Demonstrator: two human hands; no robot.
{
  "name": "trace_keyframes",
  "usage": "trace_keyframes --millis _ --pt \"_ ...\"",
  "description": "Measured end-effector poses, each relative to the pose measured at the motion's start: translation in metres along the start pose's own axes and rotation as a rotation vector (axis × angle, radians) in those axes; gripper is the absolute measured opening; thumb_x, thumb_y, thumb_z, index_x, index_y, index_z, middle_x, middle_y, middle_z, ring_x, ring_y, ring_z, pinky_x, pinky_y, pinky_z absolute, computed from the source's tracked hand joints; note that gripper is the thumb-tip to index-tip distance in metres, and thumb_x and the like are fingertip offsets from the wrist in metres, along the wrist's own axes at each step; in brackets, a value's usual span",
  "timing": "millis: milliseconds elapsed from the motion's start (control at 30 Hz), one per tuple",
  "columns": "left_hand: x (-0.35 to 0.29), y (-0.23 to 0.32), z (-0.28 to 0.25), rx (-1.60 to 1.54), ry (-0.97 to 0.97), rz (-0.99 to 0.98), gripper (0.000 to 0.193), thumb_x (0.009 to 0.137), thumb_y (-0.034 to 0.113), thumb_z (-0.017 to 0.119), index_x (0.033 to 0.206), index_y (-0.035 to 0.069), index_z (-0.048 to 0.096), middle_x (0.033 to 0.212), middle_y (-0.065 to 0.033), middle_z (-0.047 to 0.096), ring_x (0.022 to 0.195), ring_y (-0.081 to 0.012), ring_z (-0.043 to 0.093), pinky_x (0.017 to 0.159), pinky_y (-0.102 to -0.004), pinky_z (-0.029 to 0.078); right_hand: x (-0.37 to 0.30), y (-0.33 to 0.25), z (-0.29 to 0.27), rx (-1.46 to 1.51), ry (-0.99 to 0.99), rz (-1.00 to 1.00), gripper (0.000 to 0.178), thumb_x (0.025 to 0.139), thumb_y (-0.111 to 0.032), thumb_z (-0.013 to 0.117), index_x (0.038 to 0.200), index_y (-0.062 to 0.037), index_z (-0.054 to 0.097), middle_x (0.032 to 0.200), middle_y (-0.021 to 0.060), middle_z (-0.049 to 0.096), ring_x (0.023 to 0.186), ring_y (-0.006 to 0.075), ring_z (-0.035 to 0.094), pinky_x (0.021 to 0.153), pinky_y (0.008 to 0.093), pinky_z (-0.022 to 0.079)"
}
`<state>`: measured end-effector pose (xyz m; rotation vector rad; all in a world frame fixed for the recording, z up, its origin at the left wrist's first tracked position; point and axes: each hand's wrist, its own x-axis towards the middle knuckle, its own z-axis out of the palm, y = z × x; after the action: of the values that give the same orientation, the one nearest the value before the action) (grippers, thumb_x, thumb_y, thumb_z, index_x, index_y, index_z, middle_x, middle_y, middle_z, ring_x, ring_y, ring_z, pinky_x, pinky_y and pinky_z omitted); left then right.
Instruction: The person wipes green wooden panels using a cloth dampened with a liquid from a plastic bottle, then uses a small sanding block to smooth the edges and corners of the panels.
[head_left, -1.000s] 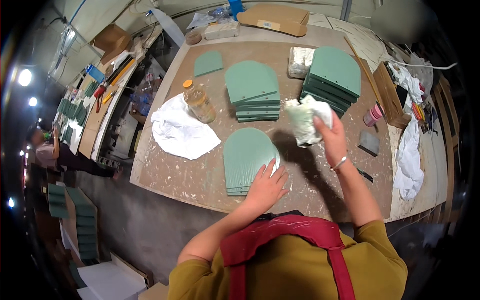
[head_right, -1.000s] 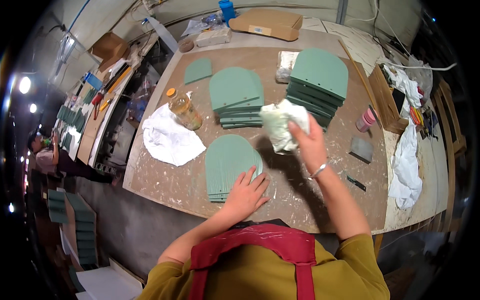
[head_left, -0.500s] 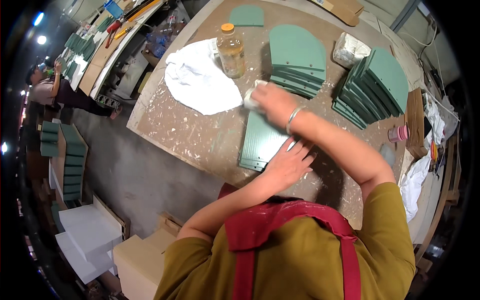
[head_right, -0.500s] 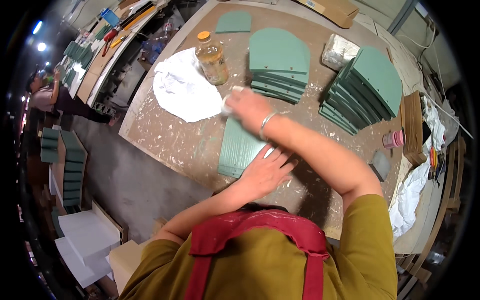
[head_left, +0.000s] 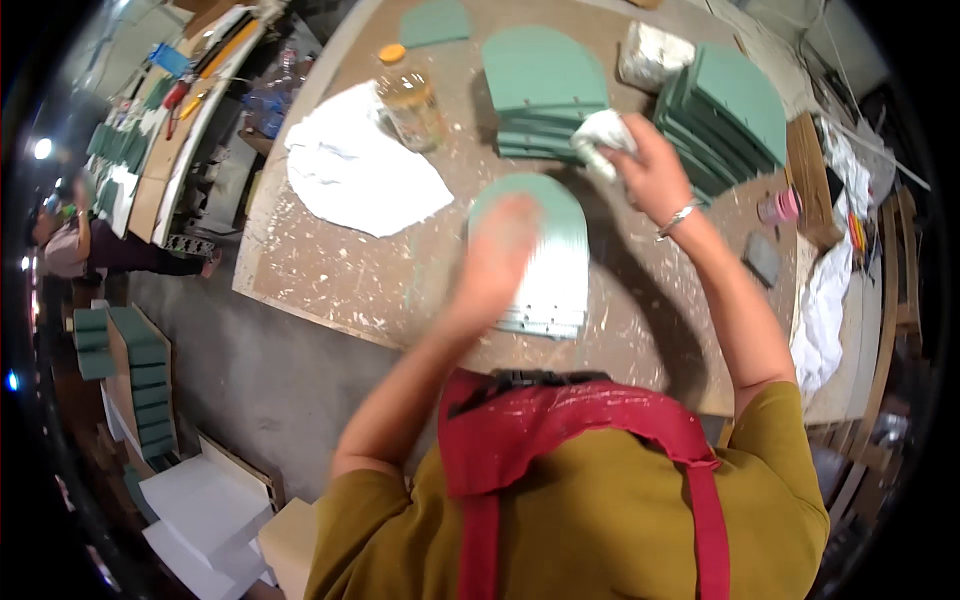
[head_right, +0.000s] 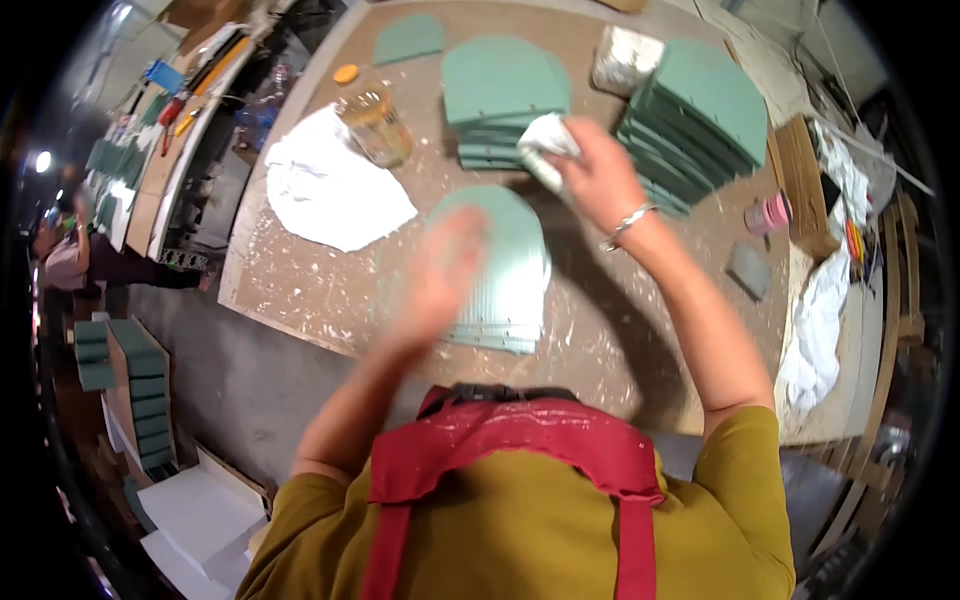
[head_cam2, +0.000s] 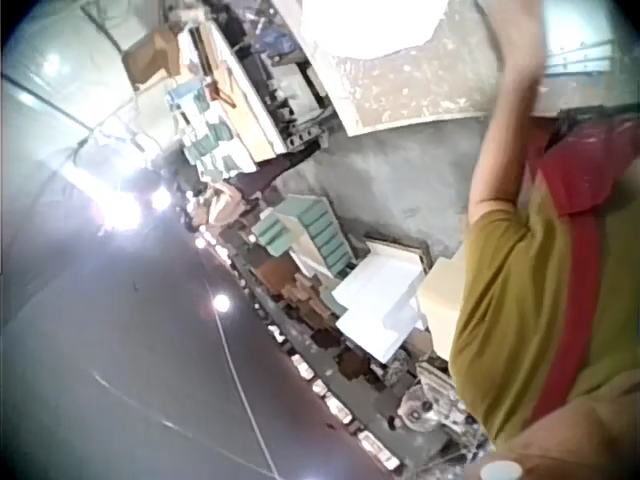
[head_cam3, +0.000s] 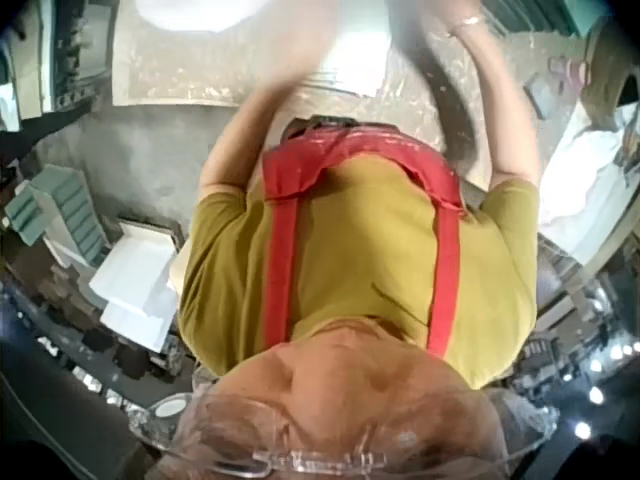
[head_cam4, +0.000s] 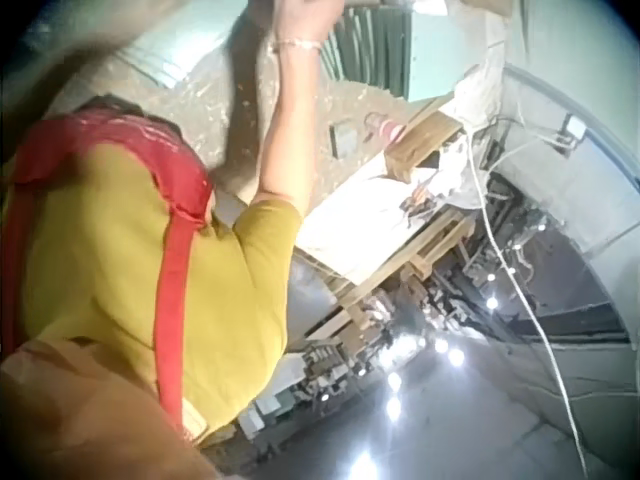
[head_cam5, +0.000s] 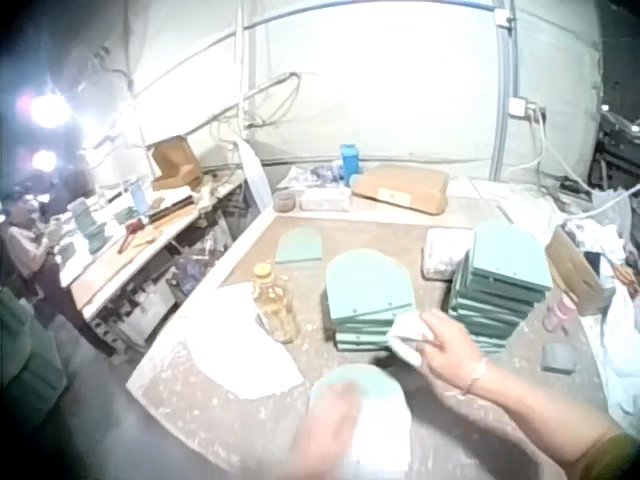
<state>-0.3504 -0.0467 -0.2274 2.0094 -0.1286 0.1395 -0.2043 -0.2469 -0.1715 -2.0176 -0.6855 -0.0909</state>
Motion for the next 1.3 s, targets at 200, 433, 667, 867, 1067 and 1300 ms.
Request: trace_keyframes --millis 200,433,667,867,1067,1300 --pt "0.056 -0.029 -0.018 0.538 0.147 0.2 0.05 0.094 0.029 0.054 0.135 0.001 0.044 0.137 -0.0198 0.047 0.126 -0.0369 0.045 0.106 -0.0428 0.037 -0.106 -0.071 0.058 -0.362 -0.424 -0.253 0.016 0.075 -0.005 0.062 0.089 -0.0064 0.055 0.102 0.0159 0.058 0.091 0.0349 0.057 0.079 0.0417 0.05" --pt "0.052 -0.023 -0.017 0.484 -0.088 0.041 0.052 0.093 0.033 0.056 0.133 0.002 0.046 0.13 -0.0195 0.05 0.115 -0.0389 0.051 0.095 -0.044 0.043 -0.145 -0.01 0.017 -0.458 -0.039 0.224 0.015 0.082 -0.006 0.06 0.096 -0.0049 0.054 0.095 0.0171 0.055 0.085 0.0405 0.058 0.071 0.0455 0.048" --pt "0.053 -0.031 -0.009 0.467 -0.022 0.179 0.047 0.091 0.028 0.059 0.131 0.006 0.05 0.13 -0.0175 0.05 0.111 -0.0383 0.052 0.092 -0.0443 0.046 -0.124 -0.106 0.107 -0.447 -0.576 -0.106 0.03 0.08 -0.008 0.058 0.109 -0.0087 0.056 0.11 0.0165 0.059 0.097 0.0344 0.061 0.078 0.0401 0.053" --pt "0.052 -0.03 -0.019 0.425 -0.113 0.082 0.049 0.09 0.026 0.059 0.134 0.008 0.047 0.135 -0.0162 0.047 0.113 -0.0386 0.051 0.093 -0.0446 0.045 -0.166 -0.051 0.021 -0.576 -0.128 0.366 0.03 0.08 -0.002 0.058 0.107 -0.011 0.055 0.103 0.0146 0.057 0.091 0.0394 0.059 0.073 0.0471 0.049" --pt "0.051 -0.037 -0.018 0.414 -0.076 0.13 0.048 0.091 0.026 0.059 0.134 0.008 0.047 0.134 -0.0176 0.048 0.113 -0.0396 0.051 0.093 -0.0447 0.045 -0.145 -0.107 0.059 -0.556 -0.158 0.156 0.03 0.077 -0.001 0.059 0.106 -0.0091 0.056 0.099 0.0167 0.057 0.083 0.0387 0.06 0.069 0.046 0.05" --pt "0.056 -0.041 -0.019 0.448 -0.101 0.168 0.05 0.09 0.024 0.06 0.135 0.006 0.046 0.133 -0.0191 0.047 0.117 -0.0388 0.049 0.096 -0.0446 0.043 -0.188 -0.011 -0.006 -0.428 0.184 0.527 0.027 0.084 -0.005 0.06 0.111 -0.0014 0.057 0.106 0.0211 0.063 0.1 0.0416 0.058 0.083 0.0401 0.047"
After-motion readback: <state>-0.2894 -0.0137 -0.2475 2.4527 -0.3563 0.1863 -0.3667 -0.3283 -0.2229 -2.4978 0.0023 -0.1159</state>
